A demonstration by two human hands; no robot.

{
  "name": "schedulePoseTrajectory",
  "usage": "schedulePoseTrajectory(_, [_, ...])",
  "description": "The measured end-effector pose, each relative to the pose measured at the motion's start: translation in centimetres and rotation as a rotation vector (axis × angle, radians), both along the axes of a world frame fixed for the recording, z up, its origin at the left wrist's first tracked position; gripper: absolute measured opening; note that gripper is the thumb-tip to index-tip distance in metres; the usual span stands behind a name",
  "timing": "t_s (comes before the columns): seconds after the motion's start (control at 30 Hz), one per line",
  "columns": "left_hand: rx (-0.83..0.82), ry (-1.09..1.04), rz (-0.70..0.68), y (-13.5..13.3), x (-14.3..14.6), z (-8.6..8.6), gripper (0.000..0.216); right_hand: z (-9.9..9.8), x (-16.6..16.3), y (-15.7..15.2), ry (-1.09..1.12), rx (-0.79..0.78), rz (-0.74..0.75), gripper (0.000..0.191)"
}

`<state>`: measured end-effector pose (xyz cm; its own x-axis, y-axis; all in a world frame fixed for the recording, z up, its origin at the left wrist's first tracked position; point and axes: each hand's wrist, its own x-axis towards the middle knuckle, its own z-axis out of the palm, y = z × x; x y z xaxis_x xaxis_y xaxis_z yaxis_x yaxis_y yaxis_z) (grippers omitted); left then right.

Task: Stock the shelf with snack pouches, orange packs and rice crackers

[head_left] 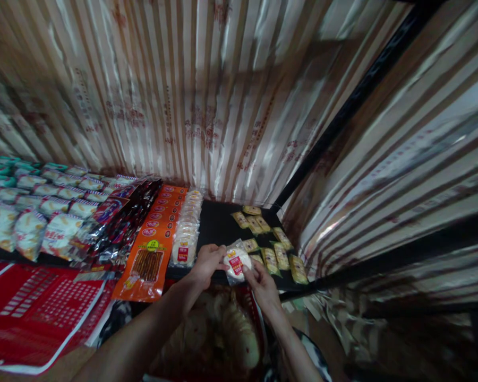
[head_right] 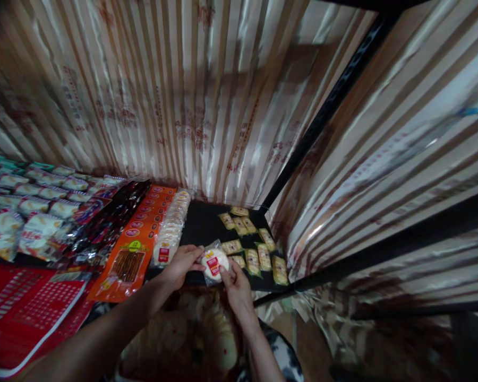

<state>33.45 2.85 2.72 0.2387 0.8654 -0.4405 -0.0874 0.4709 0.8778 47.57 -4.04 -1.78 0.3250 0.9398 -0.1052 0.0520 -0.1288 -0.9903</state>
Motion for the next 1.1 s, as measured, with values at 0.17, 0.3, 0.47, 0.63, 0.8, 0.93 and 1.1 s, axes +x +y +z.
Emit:
schedulePoseTrajectory(0.17, [0.145,0.121,0.021,2.3,1.3,-0.7,0.012,-0.2,0.3,2.2,-0.026,-0.054,-0.023,0.049])
schedulePoseTrajectory(0.3, [0.308,0.306,-0.006,4.9,2.0,-0.9,0.01,0.5,1.1,4.4,-0.142,-0.03,0.053,0.046])
schedulePoseTrajectory(0.47, [0.462,0.47,0.003,8.1,2.8,-0.4,0.017,0.4,2.1,9.0,-0.201,-0.019,0.046,0.036])
schedulePoseTrajectory(0.63, [0.619,0.636,-0.012,10.3,3.9,-1.1,0.032,-0.7,2.2,15.5,-0.372,-0.039,-0.059,0.034])
schedulePoseTrajectory(0.8, [0.642,0.72,-0.066,13.4,5.3,-3.0,0.036,-2.4,1.6,21.9,-0.513,-0.014,-0.127,0.03])
schedulePoseTrajectory(0.93, [0.59,0.712,-0.028,16.6,6.0,-4.2,0.037,-3.6,1.3,25.3,-0.555,-0.034,-0.144,0.024])
schedulePoseTrajectory(1.1, [0.518,0.673,-0.051,19.2,6.3,-5.1,0.038,-4.2,1.1,27.5,-0.619,-0.062,-0.146,0.021])
